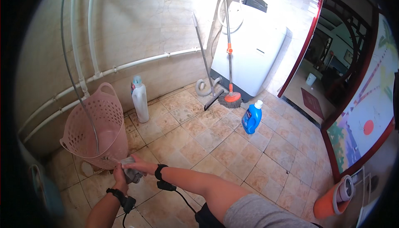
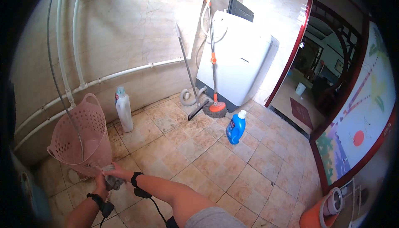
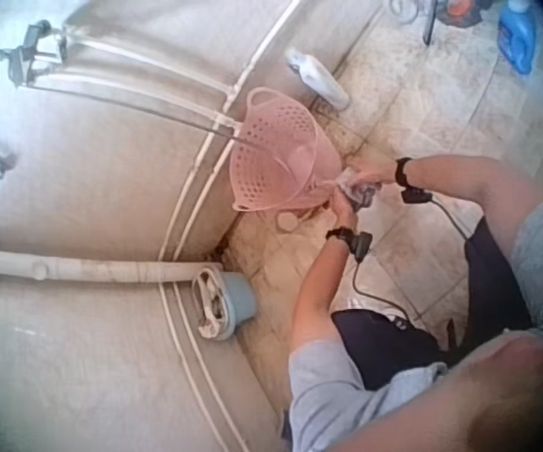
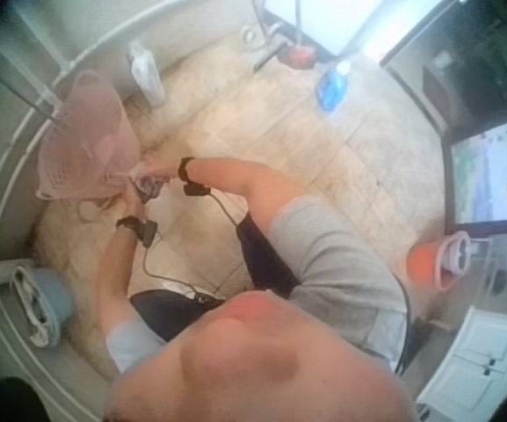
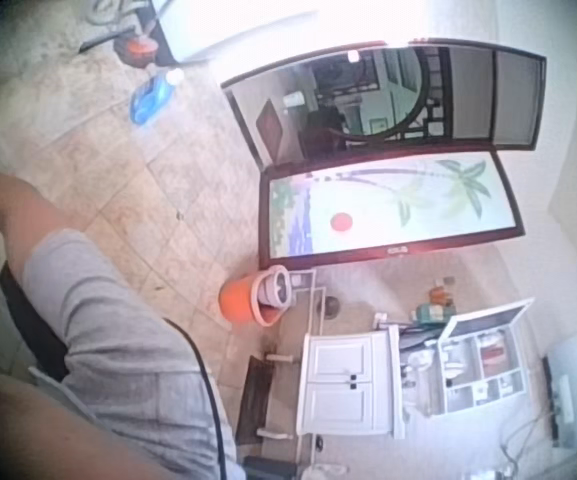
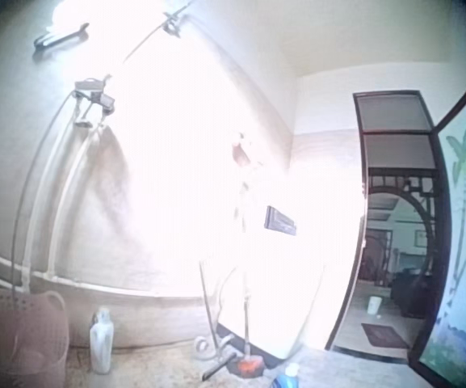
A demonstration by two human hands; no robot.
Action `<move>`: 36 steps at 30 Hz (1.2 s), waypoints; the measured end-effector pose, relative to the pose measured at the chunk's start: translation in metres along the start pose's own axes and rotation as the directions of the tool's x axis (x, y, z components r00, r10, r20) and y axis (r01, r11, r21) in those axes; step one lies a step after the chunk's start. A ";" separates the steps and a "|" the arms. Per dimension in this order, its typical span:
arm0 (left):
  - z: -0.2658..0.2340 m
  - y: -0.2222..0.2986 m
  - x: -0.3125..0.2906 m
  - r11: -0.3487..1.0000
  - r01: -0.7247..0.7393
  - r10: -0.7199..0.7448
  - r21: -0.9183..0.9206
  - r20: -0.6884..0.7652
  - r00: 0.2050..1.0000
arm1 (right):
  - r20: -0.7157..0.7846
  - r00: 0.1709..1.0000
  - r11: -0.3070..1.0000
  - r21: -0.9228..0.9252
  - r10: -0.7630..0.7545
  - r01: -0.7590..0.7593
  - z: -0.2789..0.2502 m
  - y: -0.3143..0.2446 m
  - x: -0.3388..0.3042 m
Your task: The person connects pink plastic tubes and shelves to assemble a stand by hand, then takes a gray cloth to a washing machine and wrings it out under a water source.
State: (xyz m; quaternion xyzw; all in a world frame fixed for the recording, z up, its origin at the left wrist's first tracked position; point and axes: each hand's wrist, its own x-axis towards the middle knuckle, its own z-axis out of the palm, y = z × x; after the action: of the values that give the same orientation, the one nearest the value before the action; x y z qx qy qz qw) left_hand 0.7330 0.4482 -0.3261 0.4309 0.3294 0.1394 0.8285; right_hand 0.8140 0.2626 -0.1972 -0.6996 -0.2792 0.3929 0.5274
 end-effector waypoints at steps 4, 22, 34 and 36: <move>0.061 -0.011 -0.024 0.999 -0.002 0.000 0.054 0.039 0.999 | -0.180 0.984 0.979 0.200 -0.007 0.043 -0.020 0.028 0.004; 0.069 0.012 -0.044 0.951 0.170 -0.230 0.260 0.218 0.949 | -0.333 0.943 0.967 0.242 0.004 0.081 -0.009 0.066 0.028; 0.081 0.025 -0.036 0.859 -0.197 0.226 0.472 -0.005 0.974 | -0.021 1.000 0.718 0.696 -0.001 0.015 0.004 0.059 0.043; 0.075 0.025 -0.032 0.883 -0.180 0.214 0.433 -0.029 0.976 | -0.136 0.991 0.712 0.698 0.020 0.081 0.013 0.056 0.047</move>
State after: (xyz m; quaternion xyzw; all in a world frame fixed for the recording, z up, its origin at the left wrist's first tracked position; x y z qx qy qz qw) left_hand 0.7602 0.4001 -0.2617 0.6278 0.3378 0.1635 0.6819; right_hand 0.8265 0.2907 -0.2648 -0.4670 -0.0850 0.4130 0.7773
